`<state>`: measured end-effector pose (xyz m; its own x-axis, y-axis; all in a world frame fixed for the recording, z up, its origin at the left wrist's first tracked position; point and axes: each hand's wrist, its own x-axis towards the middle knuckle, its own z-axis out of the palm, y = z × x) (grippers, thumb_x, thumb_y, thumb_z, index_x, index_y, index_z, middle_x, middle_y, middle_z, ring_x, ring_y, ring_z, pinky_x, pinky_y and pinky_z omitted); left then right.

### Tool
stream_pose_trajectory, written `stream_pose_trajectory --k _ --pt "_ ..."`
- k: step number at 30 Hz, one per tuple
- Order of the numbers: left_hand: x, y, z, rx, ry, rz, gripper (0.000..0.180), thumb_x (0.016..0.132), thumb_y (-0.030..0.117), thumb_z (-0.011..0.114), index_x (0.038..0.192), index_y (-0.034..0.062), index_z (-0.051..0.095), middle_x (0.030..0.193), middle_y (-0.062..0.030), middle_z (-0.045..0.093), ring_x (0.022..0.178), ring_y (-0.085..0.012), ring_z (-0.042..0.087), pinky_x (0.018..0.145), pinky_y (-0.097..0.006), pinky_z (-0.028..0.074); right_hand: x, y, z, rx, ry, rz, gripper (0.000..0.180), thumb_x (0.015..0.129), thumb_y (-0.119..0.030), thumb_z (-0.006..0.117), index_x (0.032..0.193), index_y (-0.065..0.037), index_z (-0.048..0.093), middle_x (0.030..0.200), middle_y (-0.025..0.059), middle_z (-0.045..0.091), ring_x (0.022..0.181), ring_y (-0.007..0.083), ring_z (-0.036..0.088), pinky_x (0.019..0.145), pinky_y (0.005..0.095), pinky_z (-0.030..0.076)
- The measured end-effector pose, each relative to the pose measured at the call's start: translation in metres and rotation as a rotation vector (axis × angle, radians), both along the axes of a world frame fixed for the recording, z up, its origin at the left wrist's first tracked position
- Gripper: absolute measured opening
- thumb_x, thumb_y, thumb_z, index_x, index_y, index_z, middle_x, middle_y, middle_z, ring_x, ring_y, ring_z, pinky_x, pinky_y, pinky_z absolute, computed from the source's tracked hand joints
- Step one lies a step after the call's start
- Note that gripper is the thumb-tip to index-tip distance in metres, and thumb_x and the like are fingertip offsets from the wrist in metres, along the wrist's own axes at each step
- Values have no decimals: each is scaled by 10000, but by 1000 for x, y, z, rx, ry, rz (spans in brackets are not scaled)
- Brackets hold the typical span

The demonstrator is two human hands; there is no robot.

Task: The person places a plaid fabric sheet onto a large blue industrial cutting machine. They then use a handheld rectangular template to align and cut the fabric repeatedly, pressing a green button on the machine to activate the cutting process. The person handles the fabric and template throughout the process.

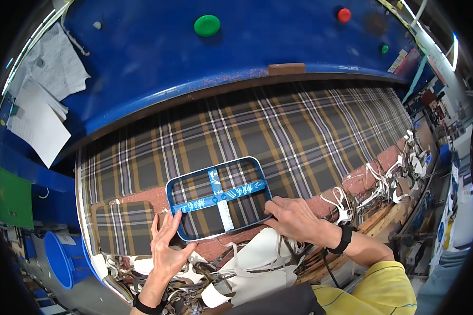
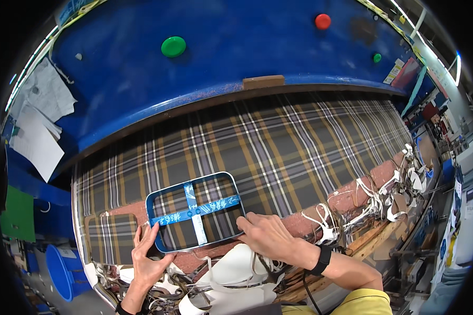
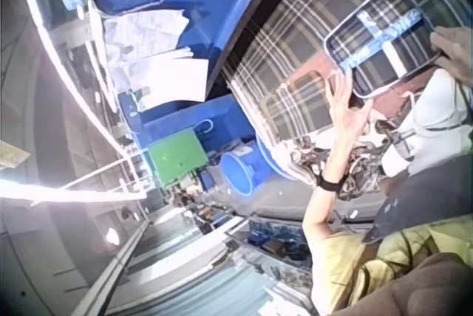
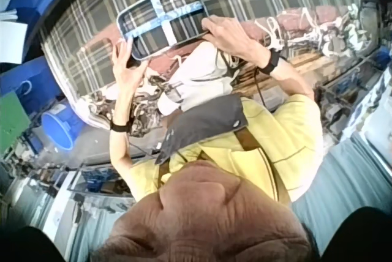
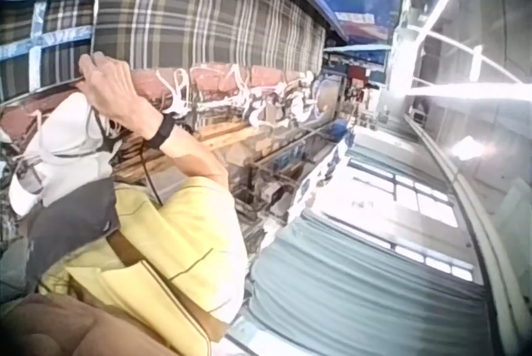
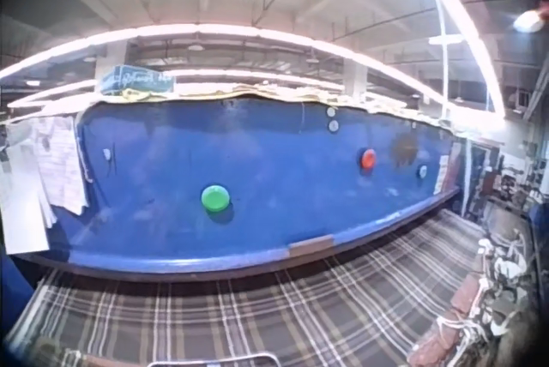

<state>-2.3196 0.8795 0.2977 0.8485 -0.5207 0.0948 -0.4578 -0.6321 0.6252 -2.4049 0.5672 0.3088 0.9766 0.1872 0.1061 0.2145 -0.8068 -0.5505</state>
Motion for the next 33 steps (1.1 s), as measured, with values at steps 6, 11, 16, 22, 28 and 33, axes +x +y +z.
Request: stream_pose_trajectory --k 6,11,16,22,28,33 --pt "-2 -1 -3 6 -5 28 784 646 144 826 1358 -26 545 1262 -262 625 1274 -353 553 1189 -531 202 0 0 0 21 26 -9 251 771 -110 747 855 6 541 779 171 591 681 398 619 574 471 485" --pt "-5 -4 -2 -13 -15 46 776 661 189 811 1350 -44 544 1249 -250 638 1268 -337 563 1200 -529 151 1 -1 -1 39 0 -6 228 772 -104 751 841 16 570 772 194 631 719 412 638 597 482 496" --pt "-10 0 8 -20 4 39 763 683 248 807 1371 36 555 1310 -259 594 1358 -361 461 1206 -513 147 3 3 -4 36 -61 18 228 777 -117 753 812 29 583 728 217 648 730 427 653 608 485 512" --pt "-23 -8 35 112 -176 11 888 758 274 813 1515 129 371 1505 -262 387 1456 -423 255 1185 -549 184 -7 -16 14 -35 -59 -11 473 795 -302 787 1128 -6 629 811 216 699 820 386 694 727 454 550" --pt "-175 -16 52 -24 -309 3 342 825 114 759 1145 23 677 977 -140 733 948 -313 689 863 -389 523 -60 -138 107 415 -502 -621 519 862 -396 727 1163 18 642 795 108 691 685 156 655 633 297 515" --pt "-238 -45 -25 -29 -355 -77 414 884 251 713 1203 8 611 874 -150 656 816 -329 625 769 -419 469 -72 -330 125 302 -679 -1125 976 824 -704 601 1294 148 521 1241 297 612 1211 368 577 1018 389 427"
